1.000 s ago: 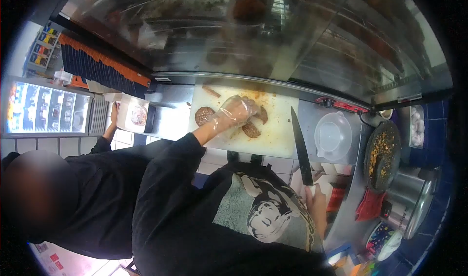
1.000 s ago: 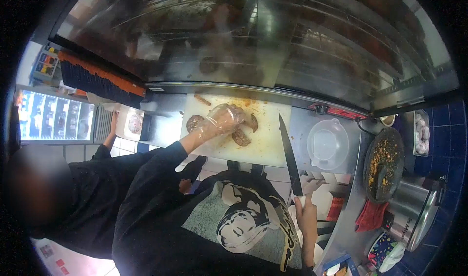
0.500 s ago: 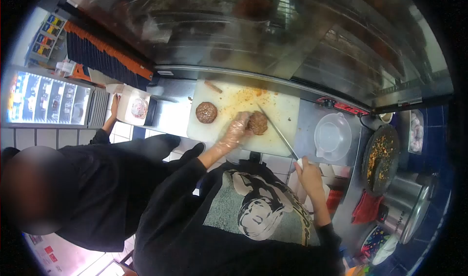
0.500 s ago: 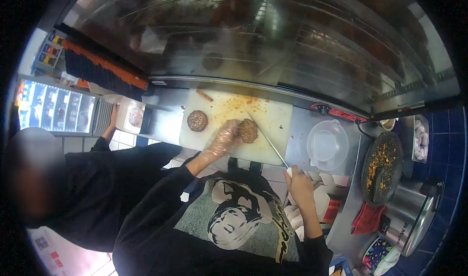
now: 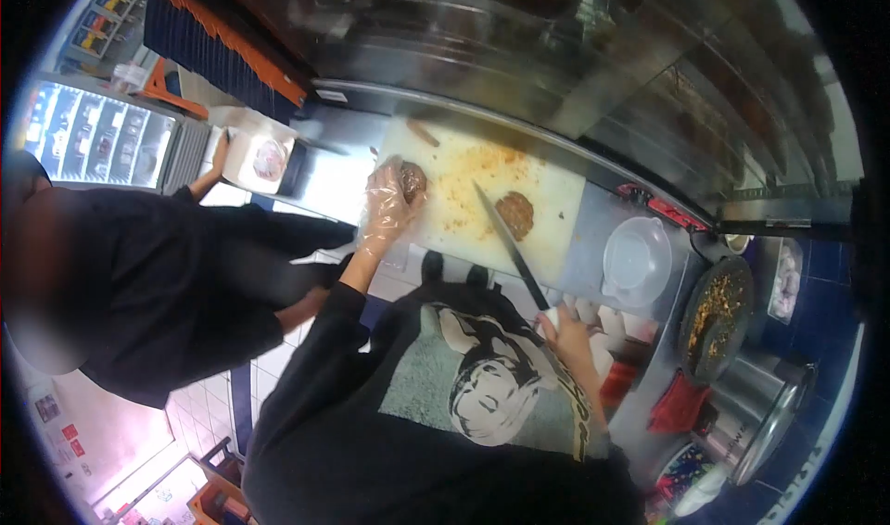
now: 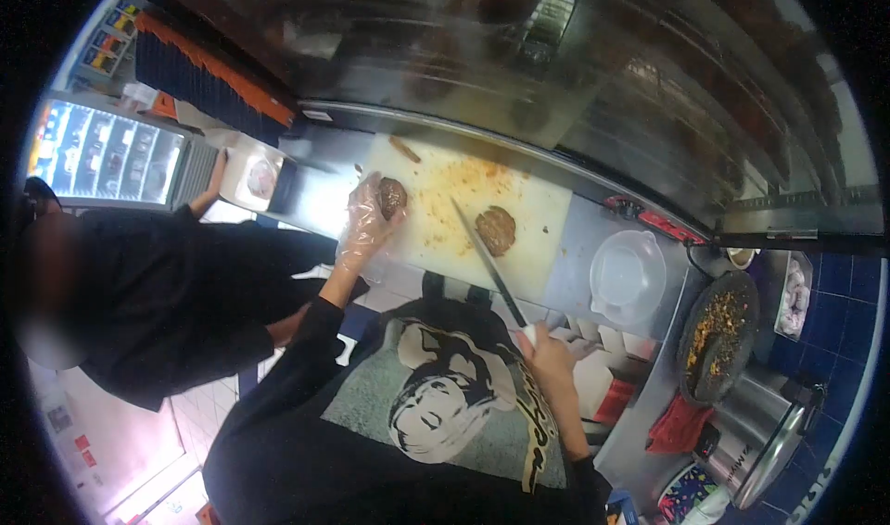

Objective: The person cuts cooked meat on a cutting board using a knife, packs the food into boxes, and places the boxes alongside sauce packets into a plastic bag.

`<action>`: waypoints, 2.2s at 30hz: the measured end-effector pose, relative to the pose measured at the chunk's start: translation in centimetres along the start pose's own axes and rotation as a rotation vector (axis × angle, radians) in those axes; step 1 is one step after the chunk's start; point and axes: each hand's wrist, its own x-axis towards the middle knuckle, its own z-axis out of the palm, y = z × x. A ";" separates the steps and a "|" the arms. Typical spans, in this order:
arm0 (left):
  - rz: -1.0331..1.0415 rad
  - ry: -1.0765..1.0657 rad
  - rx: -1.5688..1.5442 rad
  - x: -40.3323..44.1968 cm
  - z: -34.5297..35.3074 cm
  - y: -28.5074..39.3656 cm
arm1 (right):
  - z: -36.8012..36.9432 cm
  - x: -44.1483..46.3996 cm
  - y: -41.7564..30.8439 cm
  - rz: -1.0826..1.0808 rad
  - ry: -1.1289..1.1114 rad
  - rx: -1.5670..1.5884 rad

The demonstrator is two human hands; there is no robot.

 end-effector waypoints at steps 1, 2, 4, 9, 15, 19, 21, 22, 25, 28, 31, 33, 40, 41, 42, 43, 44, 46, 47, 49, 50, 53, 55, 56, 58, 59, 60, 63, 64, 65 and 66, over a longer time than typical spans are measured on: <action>0.013 -0.041 -0.056 -0.6 0.9 0.7 | 0.1 -0.5 -0.2 0.004 -0.007 -0.012; 0.035 -0.073 -0.103 -0.6 1.5 1.2 | 0.2 -0.7 -0.7 -0.003 0.006 0.013; 0.049 -0.059 -0.162 -2.3 2.6 4.6 | 0.7 -0.7 -0.8 -0.016 0.032 0.044; 0.001 -0.176 -0.313 -4.0 3.6 9.4 | 0.8 -0.7 0.3 0.039 0.110 0.010; -0.031 0.073 -0.347 -0.2 -1.0 7.7 | -0.6 1.5 -3.3 0.026 -0.005 -0.014; 0.095 0.071 -0.343 4.1 -0.8 6.5 | -1.5 3.8 -5.3 -0.049 -0.052 -0.073; 0.143 0.014 -0.402 5.4 1.1 6.3 | -1.7 4.5 -5.7 -0.082 -0.084 -0.115; 0.131 -0.095 -0.348 5.6 2.6 6.1 | -1.5 4.6 -5.6 -0.079 -0.079 -0.114; 0.214 -0.218 -0.262 6.7 5.1 6.8 | -0.8 5.0 -5.1 -0.096 -0.072 -0.144; 0.307 -0.278 -0.206 7.3 3.9 8.5 | -0.4 5.0 -5.1 -0.052 -0.110 -0.134; 0.186 -0.479 -0.101 7.6 3.9 8.8 | -0.4 5.1 -5.1 -0.038 -0.130 -0.135; 0.110 -0.447 -0.226 6.9 5.1 8.0 | -0.4 5.3 -5.2 -0.051 -0.153 -0.157; 0.275 -0.332 -0.143 6.8 6.5 5.8 | 3.5 6.8 -3.4 -0.051 -0.126 -0.098; 0.271 -0.337 -0.178 7.2 6.8 5.2 | 3.5 7.2 -3.8 -0.047 -0.134 -0.092; 0.263 -0.338 -0.212 7.4 6.8 5.1 | 3.4 7.3 -4.0 -0.048 -0.142 -0.090; 0.296 -0.339 -0.208 7.4 6.7 5.2 | 3.4 6.9 -3.9 -0.050 -0.135 -0.090; 0.306 -0.332 -0.204 7.2 6.6 5.3 | 3.3 6.6 -4.0 -0.057 -0.116 -0.082; 0.275 -0.360 -0.239 6.9 6.1 6.5 | 3.1 6.0 -3.9 -0.066 -0.087 -0.073; 0.285 -0.357 -0.239 7.0 6.3 6.8 | 2.9 5.7 -3.7 -0.065 -0.076 -0.080; 0.239 -0.365 -0.188 6.8 6.4 7.4 | 2.1 4.9 -4.2 -0.058 -0.065 -0.086; 0.242 -0.364 -0.191 7.0 6.4 7.4 | 1.3 4.8 -4.4 -0.071 -0.059 -0.100; 0.058 -0.444 -0.340 8.4 3.9 8.2 | -1.1 4.1 -6.2 -0.087 -0.054 -0.125; 0.101 -0.358 -0.483 8.8 4.0 8.0 | -2.1 3.8 -6.8 -0.087 -0.058 -0.137; 0.100 -0.358 -0.485 8.9 4.1 8.0 | -2.5 3.8 -7.0 -0.090 -0.043 -0.140; 0.175 -0.303 -0.480 9.3 3.4 8.7 | -2.5 3.8 -6.9 -0.093 -0.029 -0.144; 0.176 -0.300 -0.480 9.5 3.1 8.9 | -2.3 4.0 -6.6 -0.100 -0.015 -0.149; 0.165 -0.351 -0.435 9.4 2.8 9.1 | -2.1 4.2 -6.4 -0.106 -0.002 -0.153; 0.126 -0.438 -0.361 9.0 3.0 9.2 | -1.4 4.5 -5.9 -0.110 0.008 -0.159; 0.098 -0.471 -0.328 8.9 3.2 9.2 | -1.2 4.6 -5.8 -0.110 0.006 -0.159; 0.096 -0.471 -0.328 8.8 3.6 8.9 | -1.1 4.8 -5.7 -0.101 -0.002 -0.161; 0.087 -0.460 -0.304 8.5 4.2 8.5 | -1.0 4.9 -5.7 -0.092 -0.013 -0.163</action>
